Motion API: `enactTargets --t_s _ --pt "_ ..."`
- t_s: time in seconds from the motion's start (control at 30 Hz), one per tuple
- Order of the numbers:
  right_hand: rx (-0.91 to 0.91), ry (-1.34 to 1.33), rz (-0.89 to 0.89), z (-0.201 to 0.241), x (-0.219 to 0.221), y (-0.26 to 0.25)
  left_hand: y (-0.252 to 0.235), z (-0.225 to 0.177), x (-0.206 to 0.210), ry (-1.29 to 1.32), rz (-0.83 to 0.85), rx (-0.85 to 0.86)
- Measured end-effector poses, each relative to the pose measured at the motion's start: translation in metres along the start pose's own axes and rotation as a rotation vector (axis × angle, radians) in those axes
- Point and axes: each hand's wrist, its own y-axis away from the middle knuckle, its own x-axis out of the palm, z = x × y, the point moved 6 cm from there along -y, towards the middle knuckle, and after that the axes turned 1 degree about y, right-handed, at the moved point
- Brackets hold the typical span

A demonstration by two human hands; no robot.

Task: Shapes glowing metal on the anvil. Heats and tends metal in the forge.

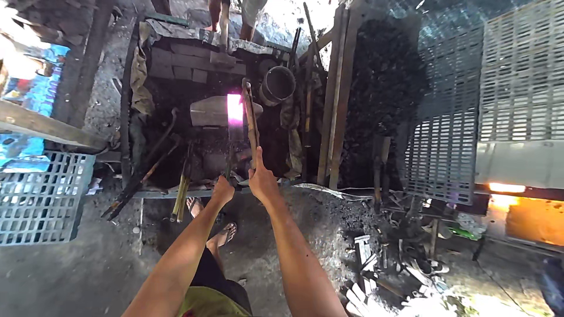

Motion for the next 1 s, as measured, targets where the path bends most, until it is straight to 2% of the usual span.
enactTargets --t_s 0.27,0.5,0.73,1.0 --pt "0.001 0.0 0.025 0.003 0.005 0.003 0.002 0.002 0.0 -0.004 0.002 -0.004" --pt "-0.031 -0.126 0.045 0.014 -0.055 -0.012 -0.007 -0.01 -0.014 0.015 0.018 0.017" --pt "-0.003 -0.062 0.018 0.006 -0.009 0.005 -0.013 -0.008 -0.011 0.022 0.012 0.016" --pt "0.021 -0.003 0.021 0.006 -0.002 0.006 -0.016 -0.007 -0.009 0.009 0.006 0.008"
